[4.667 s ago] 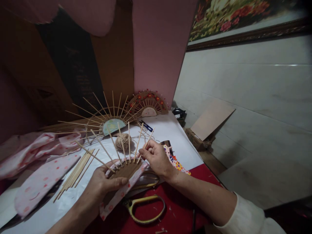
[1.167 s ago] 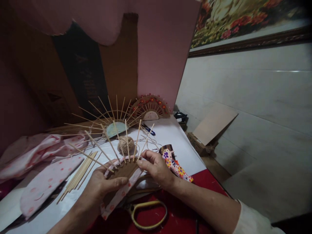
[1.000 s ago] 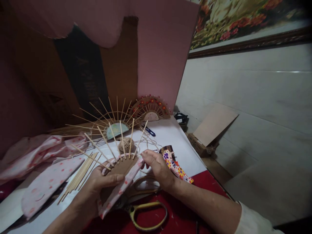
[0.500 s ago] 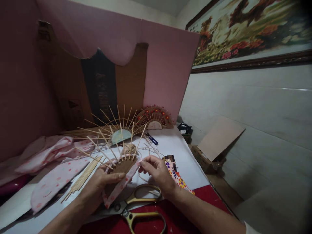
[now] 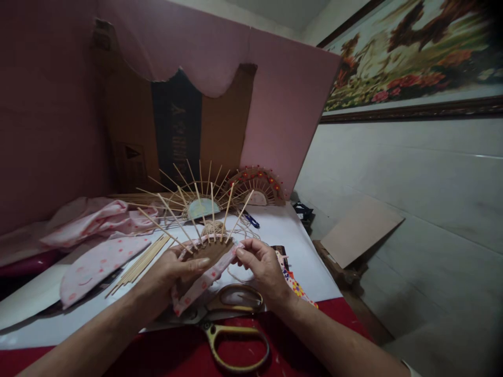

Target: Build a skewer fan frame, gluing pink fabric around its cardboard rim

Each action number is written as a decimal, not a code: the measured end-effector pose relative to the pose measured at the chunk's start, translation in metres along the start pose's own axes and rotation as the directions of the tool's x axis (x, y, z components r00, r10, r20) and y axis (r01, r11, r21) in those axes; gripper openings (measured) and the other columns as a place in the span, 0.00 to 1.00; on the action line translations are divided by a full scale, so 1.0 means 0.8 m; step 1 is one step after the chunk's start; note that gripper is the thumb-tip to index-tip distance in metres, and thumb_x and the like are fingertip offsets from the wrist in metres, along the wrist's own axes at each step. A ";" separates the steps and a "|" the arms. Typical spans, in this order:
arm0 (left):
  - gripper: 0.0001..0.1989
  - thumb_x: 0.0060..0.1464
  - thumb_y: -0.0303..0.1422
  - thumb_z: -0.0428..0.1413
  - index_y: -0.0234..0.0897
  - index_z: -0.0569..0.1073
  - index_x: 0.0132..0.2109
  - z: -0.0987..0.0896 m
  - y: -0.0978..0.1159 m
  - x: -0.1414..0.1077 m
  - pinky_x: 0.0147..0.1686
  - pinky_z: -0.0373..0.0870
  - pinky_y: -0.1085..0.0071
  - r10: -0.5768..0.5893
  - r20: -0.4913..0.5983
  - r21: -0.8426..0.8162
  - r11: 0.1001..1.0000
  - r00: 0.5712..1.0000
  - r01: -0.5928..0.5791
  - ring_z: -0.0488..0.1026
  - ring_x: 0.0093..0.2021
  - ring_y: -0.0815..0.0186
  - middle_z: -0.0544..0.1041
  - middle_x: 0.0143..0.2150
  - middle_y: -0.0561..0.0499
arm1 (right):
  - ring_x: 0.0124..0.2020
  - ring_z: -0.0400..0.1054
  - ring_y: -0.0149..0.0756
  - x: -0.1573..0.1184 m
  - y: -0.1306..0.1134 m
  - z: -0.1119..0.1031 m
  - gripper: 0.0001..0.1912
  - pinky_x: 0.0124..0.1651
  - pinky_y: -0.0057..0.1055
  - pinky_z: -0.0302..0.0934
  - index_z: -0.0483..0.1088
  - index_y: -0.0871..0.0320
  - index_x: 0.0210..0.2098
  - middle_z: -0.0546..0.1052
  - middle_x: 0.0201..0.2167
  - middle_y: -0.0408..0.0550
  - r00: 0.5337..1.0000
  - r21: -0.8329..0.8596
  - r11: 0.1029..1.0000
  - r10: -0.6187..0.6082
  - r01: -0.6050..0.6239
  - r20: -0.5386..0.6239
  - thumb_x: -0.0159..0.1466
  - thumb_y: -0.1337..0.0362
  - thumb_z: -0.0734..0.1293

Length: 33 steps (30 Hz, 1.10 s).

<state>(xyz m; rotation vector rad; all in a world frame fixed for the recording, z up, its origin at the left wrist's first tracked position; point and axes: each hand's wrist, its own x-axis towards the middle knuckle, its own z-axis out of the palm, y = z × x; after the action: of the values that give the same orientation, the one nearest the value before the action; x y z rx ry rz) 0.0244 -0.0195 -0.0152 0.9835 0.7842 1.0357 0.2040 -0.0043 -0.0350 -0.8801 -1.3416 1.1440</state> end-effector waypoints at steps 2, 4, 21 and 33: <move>0.14 0.41 0.29 0.64 0.33 0.77 0.39 -0.001 -0.002 0.000 0.26 0.73 0.69 -0.002 0.001 0.009 1.000 1.000 0.002 0.76 0.26 0.62 0.80 0.31 0.44 | 0.24 0.61 0.30 0.000 -0.001 0.000 0.07 0.30 0.28 0.57 0.68 0.58 0.27 0.71 0.21 0.42 1.000 -0.008 1.000 -0.014 0.014 -0.017 0.55 0.61 0.66; 0.15 0.40 0.30 0.64 0.32 0.77 0.38 -0.001 -0.004 -0.001 0.23 0.72 0.71 -0.023 -0.014 0.017 1.000 1.000 0.023 0.75 0.24 0.63 0.79 0.28 0.45 | 0.24 0.61 0.30 0.001 0.000 -0.001 0.06 0.31 0.28 0.56 0.68 0.58 0.27 0.70 0.21 0.41 0.999 0.001 1.000 -0.020 0.020 -0.029 0.55 0.61 0.66; 0.19 0.34 0.27 0.66 0.36 0.71 0.37 -0.028 0.004 0.016 0.22 0.72 0.69 0.121 -0.311 0.094 0.991 0.943 -0.096 0.77 0.26 0.60 0.80 0.30 0.49 | 0.32 0.66 0.34 0.009 0.019 -0.009 0.18 0.33 0.30 0.59 0.68 0.60 0.36 0.76 0.31 0.48 0.990 -0.097 0.995 -0.023 0.009 -0.140 0.54 0.53 0.69; 0.19 0.36 0.27 0.64 0.35 0.76 0.41 -0.047 -0.013 0.043 0.28 0.71 0.70 0.259 -0.261 0.319 0.932 0.930 -0.170 0.77 0.31 0.61 0.81 0.34 0.48 | 0.30 0.65 0.35 0.007 0.017 -0.007 0.12 0.28 0.29 0.55 0.70 0.59 0.30 0.77 0.29 0.48 0.982 -0.170 0.985 -0.057 0.026 -0.178 0.57 0.55 0.65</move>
<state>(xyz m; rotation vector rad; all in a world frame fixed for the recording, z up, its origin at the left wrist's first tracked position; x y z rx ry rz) 0.0055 0.0216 -0.0411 1.2012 1.1219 1.3061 0.2076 0.0056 -0.0472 -1.0473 -1.3109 0.9048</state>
